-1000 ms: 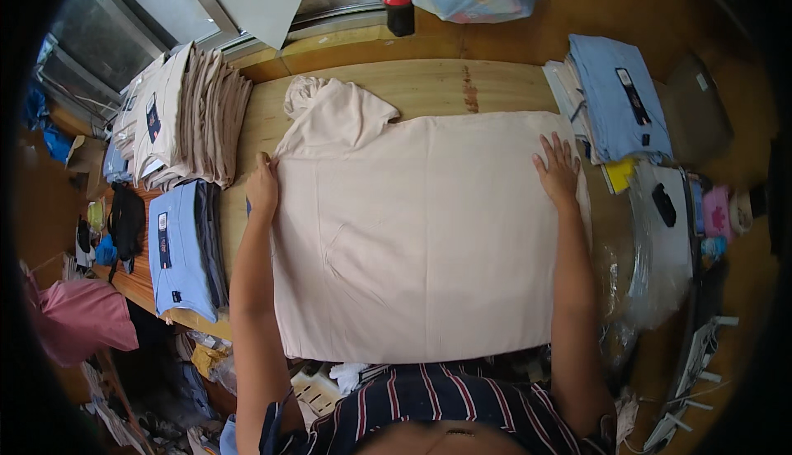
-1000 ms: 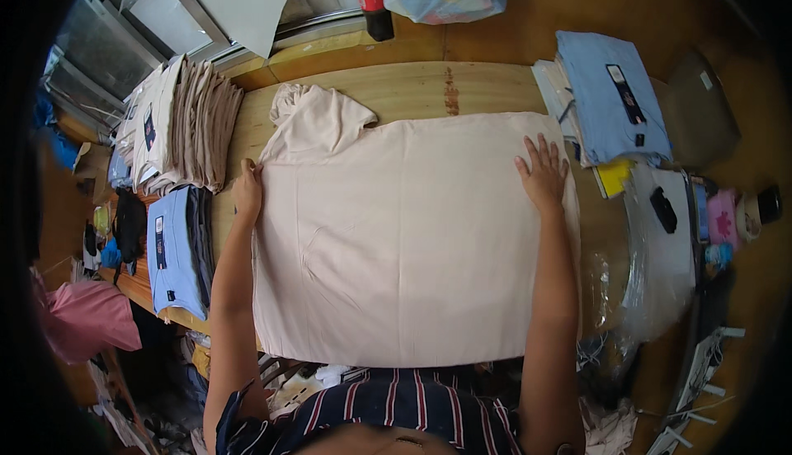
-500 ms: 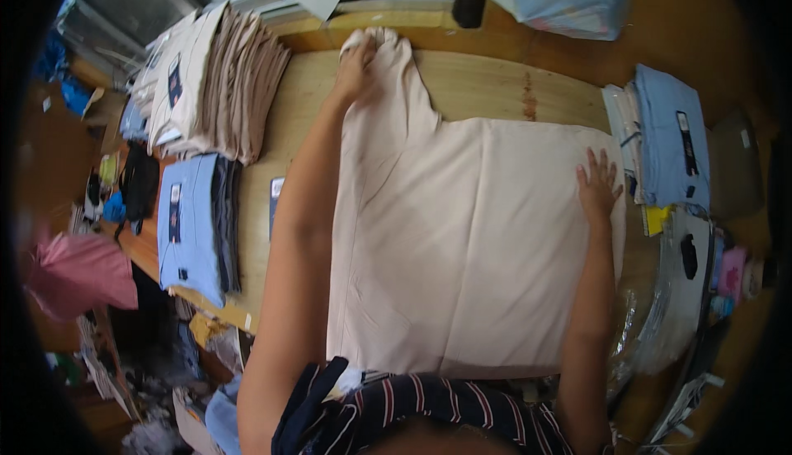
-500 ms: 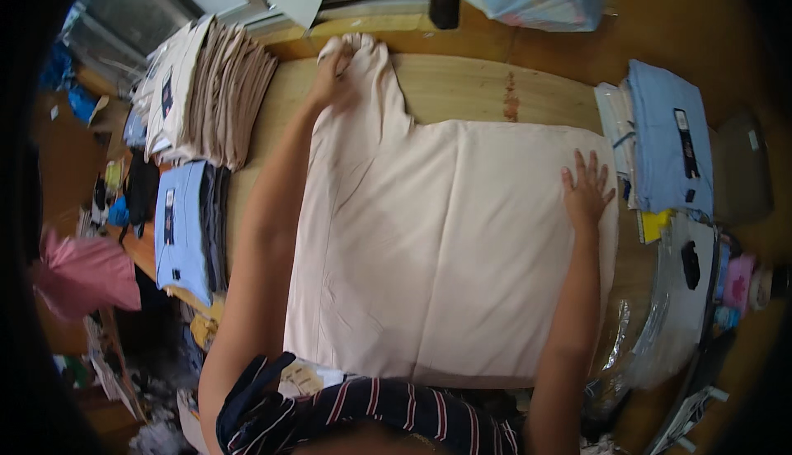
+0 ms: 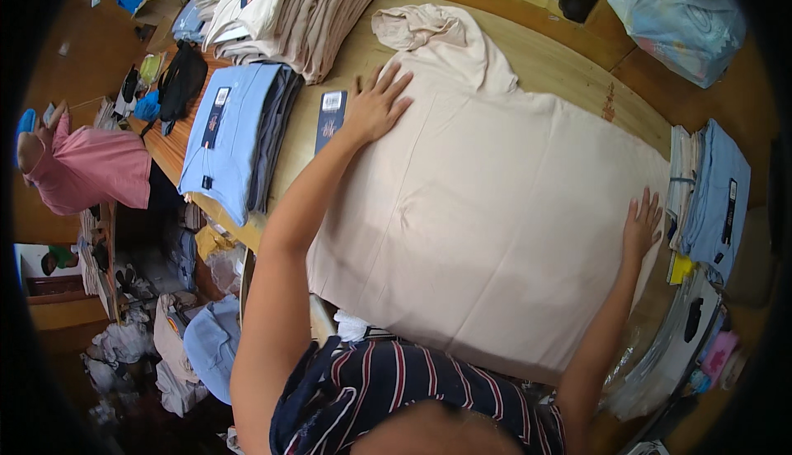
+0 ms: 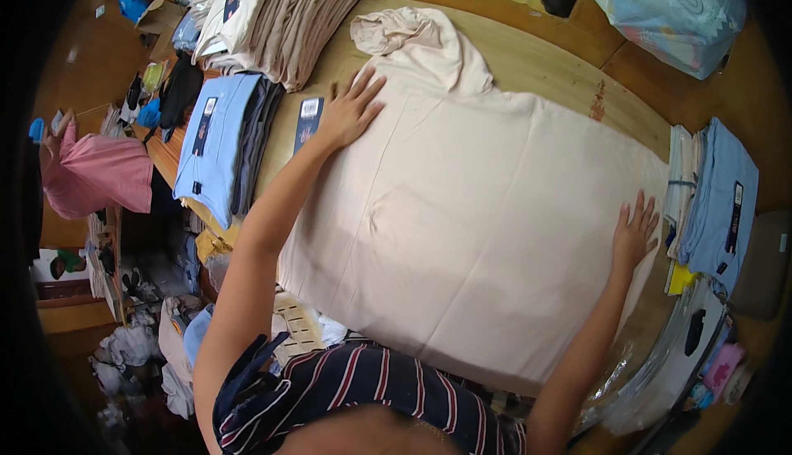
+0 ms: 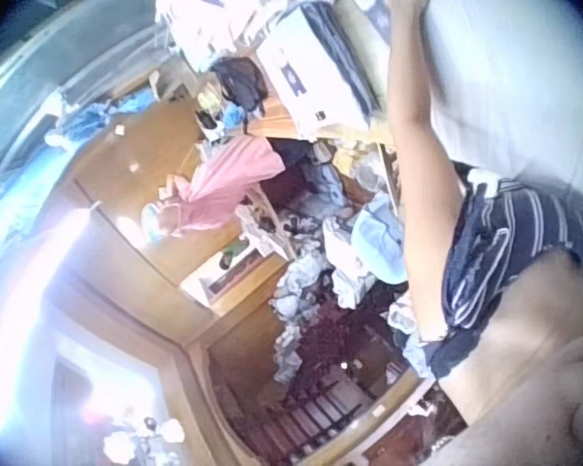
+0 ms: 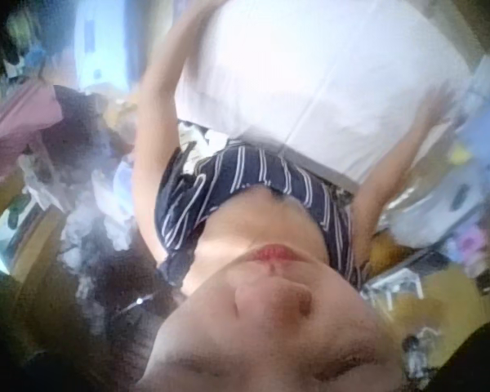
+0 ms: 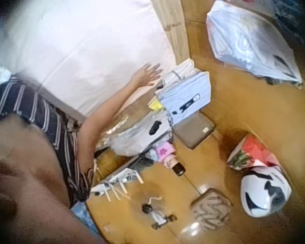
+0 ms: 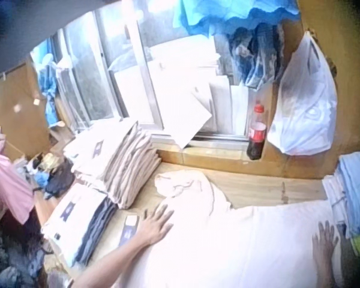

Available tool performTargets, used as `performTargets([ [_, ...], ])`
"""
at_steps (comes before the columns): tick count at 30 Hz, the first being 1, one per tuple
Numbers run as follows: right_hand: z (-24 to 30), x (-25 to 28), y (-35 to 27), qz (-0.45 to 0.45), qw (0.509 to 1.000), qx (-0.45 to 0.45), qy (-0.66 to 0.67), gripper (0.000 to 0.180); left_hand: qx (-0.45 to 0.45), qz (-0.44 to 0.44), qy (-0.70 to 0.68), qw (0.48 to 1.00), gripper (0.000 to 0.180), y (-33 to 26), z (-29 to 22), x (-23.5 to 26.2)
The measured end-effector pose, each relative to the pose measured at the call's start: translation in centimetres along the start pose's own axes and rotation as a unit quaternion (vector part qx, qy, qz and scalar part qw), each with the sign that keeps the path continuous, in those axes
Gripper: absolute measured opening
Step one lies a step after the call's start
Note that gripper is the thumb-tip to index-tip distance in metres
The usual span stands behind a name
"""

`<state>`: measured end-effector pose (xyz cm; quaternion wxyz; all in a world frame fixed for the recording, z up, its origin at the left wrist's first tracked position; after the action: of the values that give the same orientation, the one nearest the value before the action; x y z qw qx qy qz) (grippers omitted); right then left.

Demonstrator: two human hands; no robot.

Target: The person folds a shirt by placing it flat on a table with a cardboard insert, folding the sleeves and sides over the cardboard, and then folding the bottom up to complete the package.

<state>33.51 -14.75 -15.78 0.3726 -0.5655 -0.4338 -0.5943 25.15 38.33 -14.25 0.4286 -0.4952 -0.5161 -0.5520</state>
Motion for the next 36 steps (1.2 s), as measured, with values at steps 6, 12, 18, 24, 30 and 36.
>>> performTargets([
  [6, 2.7, 3.0, -2.0, -0.033, 0.999, -0.028, 0.013, 0.049, 0.009, -0.105, 0.0, 0.994, 0.051, -0.4, -6.2, 2.1],
  [12, 2.9, 3.1, -14.9, 0.007, 0.999, 0.041, -0.011, 0.048, -0.105, -0.004, -0.121, 0.987, 0.053, -9.3, -17.1, 1.4],
  [18, -6.3, 1.9, -10.1, 0.021, 0.999, -0.047, 0.001, 0.047, -0.03, 0.038, -0.049, 0.998, 0.048, -12.6, -6.0, 2.5],
  [24, -7.8, 4.0, -13.0, -0.152, 0.978, 0.065, 0.125, 0.049, 0.015, -0.072, -0.091, 0.993, 0.053, -14.4, -6.6, 4.4],
  [30, -7.3, 2.9, -14.9, -0.072, 0.99, 0.015, 0.119, 0.043, 0.039, 0.033, -0.044, 0.998, 0.046, -17.2, -8.6, 2.6],
  [36, -14.3, 7.2, -15.2, -0.05, 0.971, -0.054, 0.227, 0.026, 0.011, 0.014, -0.028, 0.999, 0.044, -17.0, -8.9, 2.9],
])
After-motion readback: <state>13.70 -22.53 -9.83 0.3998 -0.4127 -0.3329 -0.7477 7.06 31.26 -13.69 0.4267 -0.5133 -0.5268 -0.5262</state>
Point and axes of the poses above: each hand's wrist, its own y-axis towards the middle knuckle, its own x-axis out of the back of the hand, z = x × y, the point moved 6 cm from there along y, towards the middle knuckle, and after that the axes turned 12 degrees about -x, right-handed, at the moved point
